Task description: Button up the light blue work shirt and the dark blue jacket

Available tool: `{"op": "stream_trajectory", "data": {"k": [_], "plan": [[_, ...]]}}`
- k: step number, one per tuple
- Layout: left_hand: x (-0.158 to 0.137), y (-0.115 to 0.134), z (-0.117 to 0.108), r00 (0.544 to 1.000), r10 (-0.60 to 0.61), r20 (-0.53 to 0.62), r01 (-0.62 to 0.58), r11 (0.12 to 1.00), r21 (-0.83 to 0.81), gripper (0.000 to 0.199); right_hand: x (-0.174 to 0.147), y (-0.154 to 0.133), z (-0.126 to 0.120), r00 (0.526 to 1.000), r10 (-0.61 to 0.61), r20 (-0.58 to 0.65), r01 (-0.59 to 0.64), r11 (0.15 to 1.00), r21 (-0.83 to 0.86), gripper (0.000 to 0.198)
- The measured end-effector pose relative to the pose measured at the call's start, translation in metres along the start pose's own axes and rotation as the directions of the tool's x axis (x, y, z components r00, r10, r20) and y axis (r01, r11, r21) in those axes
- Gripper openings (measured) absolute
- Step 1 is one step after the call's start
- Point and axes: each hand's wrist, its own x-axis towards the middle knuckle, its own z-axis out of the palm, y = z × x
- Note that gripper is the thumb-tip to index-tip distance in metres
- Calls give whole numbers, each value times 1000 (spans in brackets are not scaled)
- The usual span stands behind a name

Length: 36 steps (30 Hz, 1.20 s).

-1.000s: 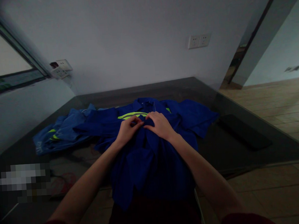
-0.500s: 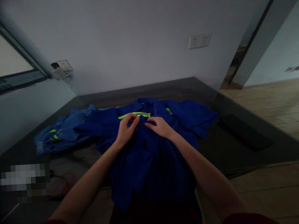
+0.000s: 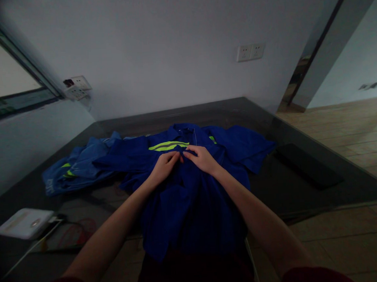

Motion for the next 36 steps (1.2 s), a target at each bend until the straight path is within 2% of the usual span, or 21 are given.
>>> {"op": "stream_trajectory", "data": {"k": [6,9,16,21,26,30,36], "plan": [[-2,2,2,999,5,-53,-4,1000,28,34,-1,-2,-1,997,-21,72,18,999,45,23],[-3,2,2,996,28,-79,-24,998,54,32,-2,-2,0,996,-19,82,16,999,37,23],[-1,1,-1,995,52,-84,-52,999,3,28,-1,0,1,996,-32,85,28,999,45,23],[-2,3,-3,994,88,-66,-87,996,16,28,0,-4,-2,998,28,56,-34,994,105,28],[-3,7,-4,991,114,-65,-106,987,118,25,0,-8,-4,996,70,47,-77,982,171,30],[-4,7,-4,986,150,-73,-133,972,192,24,-2,-11,-3,999,27,21,-29,995,99,26],[-5,4,-1,985,147,-86,-123,964,234,28,-6,-13,4,997,-68,45,74,985,-158,22]]}}
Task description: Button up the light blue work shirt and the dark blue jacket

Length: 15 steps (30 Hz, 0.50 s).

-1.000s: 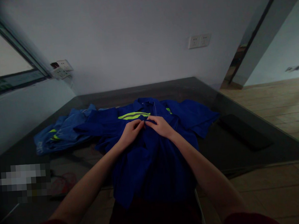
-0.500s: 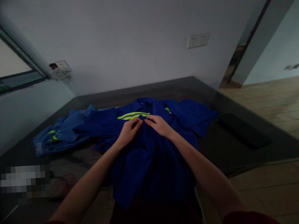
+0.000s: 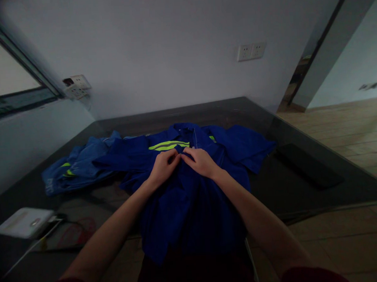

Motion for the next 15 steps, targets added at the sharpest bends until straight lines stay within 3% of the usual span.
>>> {"op": "stream_trajectory", "data": {"k": [4,9,15], "plan": [[1,2,0,1000,-17,17,18,998,-59,32,-1,2,1,1000,9,8,-9,998,-58,18],[2,3,-1,996,-6,89,27,973,-230,23,0,1,-5,999,32,-32,-33,999,-43,19],[3,-6,8,988,-156,20,149,881,-449,20,0,-4,-9,999,2,-46,-1,1000,12,21]]}}
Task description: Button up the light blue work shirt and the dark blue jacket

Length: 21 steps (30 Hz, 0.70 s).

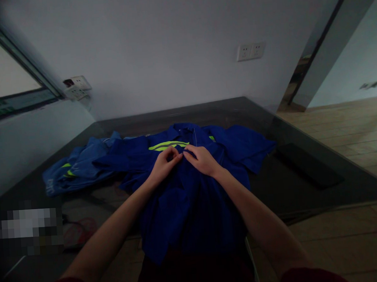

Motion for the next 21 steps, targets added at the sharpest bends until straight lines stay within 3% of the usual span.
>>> {"op": "stream_trajectory", "data": {"k": [3,6,14,21], "plan": [[3,-4,2,999,-34,0,34,991,-126,24,0,0,0,1000,-15,11,14,999,41,21],[4,-5,1,998,-41,53,49,988,-145,24,0,0,1,999,-23,48,22,999,27,21],[-1,3,0,998,34,-51,-30,997,78,14,-1,2,2,1000,-10,7,11,1000,-23,23],[-3,5,1,997,65,-29,-61,990,130,17,-1,1,1,998,-23,-64,22,1000,-18,24]]}}
